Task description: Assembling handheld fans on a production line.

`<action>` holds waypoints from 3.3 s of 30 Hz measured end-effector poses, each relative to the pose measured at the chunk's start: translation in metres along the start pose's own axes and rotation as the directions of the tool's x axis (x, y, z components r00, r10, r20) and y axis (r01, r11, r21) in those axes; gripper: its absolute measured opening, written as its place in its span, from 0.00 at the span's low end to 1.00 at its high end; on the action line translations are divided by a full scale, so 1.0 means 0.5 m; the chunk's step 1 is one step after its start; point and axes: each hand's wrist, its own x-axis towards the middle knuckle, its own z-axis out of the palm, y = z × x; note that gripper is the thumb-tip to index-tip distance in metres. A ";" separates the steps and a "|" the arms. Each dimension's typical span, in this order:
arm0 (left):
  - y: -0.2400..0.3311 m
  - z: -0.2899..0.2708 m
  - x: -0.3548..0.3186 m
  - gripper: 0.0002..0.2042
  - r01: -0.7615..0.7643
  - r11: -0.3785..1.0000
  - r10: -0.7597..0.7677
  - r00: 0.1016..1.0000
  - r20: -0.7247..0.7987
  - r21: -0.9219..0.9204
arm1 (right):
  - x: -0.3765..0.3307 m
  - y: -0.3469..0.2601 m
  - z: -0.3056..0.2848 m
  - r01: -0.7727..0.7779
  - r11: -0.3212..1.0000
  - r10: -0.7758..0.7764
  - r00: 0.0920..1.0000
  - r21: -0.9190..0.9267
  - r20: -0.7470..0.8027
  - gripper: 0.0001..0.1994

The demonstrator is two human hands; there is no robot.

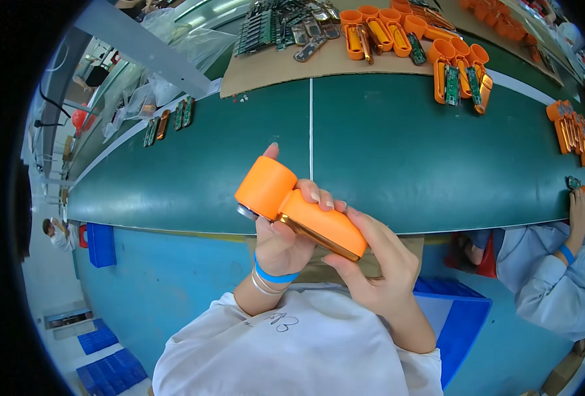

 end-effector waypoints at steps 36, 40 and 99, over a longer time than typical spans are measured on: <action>0.020 0.034 -0.018 0.25 0.004 0.364 -0.221 0.972 0.083 0.931 | 0.010 0.059 -0.006 -0.113 0.618 0.266 0.961 0.778 -0.072 0.27; 0.010 0.049 -0.030 0.25 -0.152 0.261 -0.118 0.975 0.188 0.953 | 0.002 0.071 0.000 -0.038 0.553 0.227 0.968 0.832 -0.107 0.27; -0.002 0.031 -0.006 0.21 0.438 0.898 -0.439 0.890 -0.122 -0.039 | 0.062 -0.004 -0.027 0.193 0.934 -0.202 0.979 -0.302 0.004 0.17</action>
